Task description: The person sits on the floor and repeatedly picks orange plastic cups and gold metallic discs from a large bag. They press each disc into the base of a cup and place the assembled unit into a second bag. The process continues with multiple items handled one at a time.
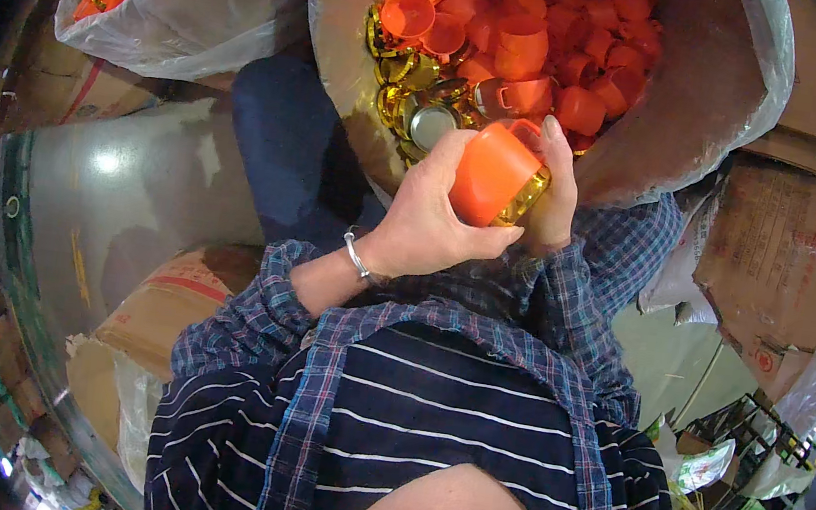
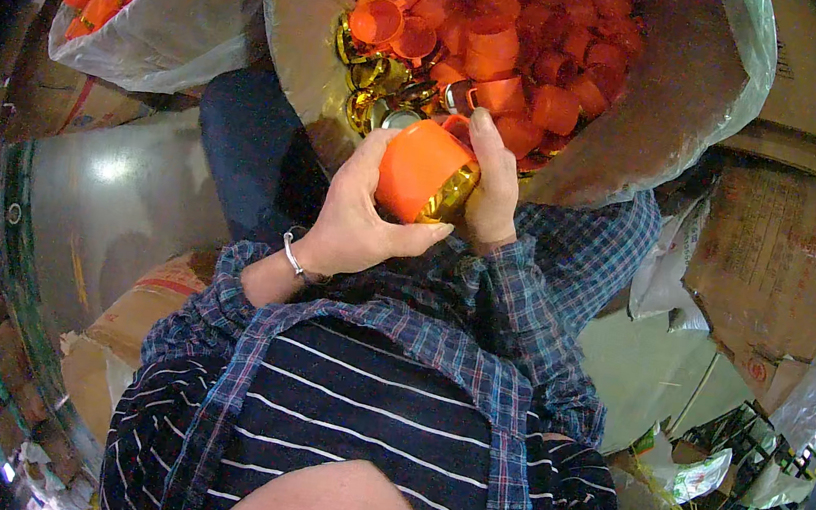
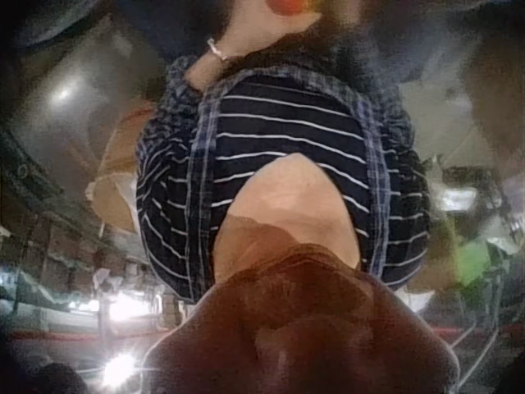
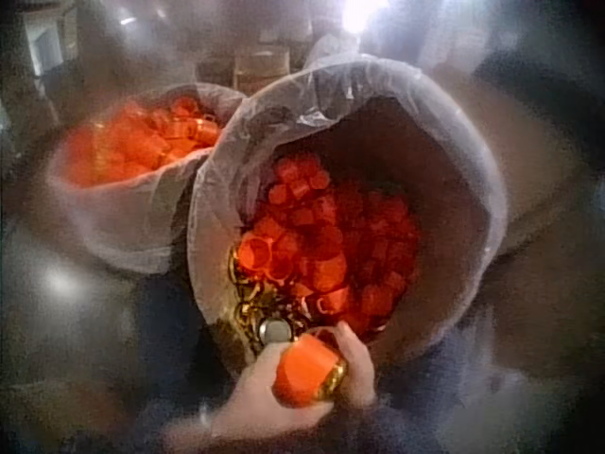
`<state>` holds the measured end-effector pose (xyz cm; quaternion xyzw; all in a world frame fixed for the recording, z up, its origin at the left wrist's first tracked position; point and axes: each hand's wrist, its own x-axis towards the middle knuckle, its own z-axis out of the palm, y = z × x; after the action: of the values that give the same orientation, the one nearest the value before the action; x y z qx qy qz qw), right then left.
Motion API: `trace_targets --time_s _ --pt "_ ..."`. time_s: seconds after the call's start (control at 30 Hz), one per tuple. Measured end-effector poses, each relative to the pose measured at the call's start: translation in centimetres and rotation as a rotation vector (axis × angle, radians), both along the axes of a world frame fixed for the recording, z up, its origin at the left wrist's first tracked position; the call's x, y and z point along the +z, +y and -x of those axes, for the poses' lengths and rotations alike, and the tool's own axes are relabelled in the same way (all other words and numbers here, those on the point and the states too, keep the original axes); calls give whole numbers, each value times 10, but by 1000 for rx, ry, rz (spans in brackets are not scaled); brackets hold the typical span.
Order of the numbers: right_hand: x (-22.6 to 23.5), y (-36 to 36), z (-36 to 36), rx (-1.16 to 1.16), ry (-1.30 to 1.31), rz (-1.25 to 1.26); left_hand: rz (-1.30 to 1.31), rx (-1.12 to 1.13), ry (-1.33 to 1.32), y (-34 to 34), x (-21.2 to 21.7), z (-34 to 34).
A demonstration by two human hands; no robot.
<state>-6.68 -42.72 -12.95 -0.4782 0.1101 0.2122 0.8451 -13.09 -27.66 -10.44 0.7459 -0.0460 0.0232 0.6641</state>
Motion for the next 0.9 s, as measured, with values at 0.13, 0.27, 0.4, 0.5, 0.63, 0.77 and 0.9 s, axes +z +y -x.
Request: trace_targets --time_s 0.13,0.27,0.4,0.5,0.63,0.77,0.9 --pt "-4 6 -5 -43 76 99 127 37 41 -4 -8 -2" --pt "-2 13 -7 -51 -70 243 202 158 36 -11 -21 -3" --pt "-4 23 12 -104 -231 299 282 145 7 -14 -28 -4" --pt "-10 19 19 -126 -605 625 609 72 170 -7 -30 -15" --pt "-17 15 17 -15 -959 820 892 196 462 8 -28 -32" --pt "-22 35 11 -139 -60 177 350 347 327 -15 -21 -27" --pt "-18 33 6 -229 -610 631 588 447 370 -24 -22 -32"
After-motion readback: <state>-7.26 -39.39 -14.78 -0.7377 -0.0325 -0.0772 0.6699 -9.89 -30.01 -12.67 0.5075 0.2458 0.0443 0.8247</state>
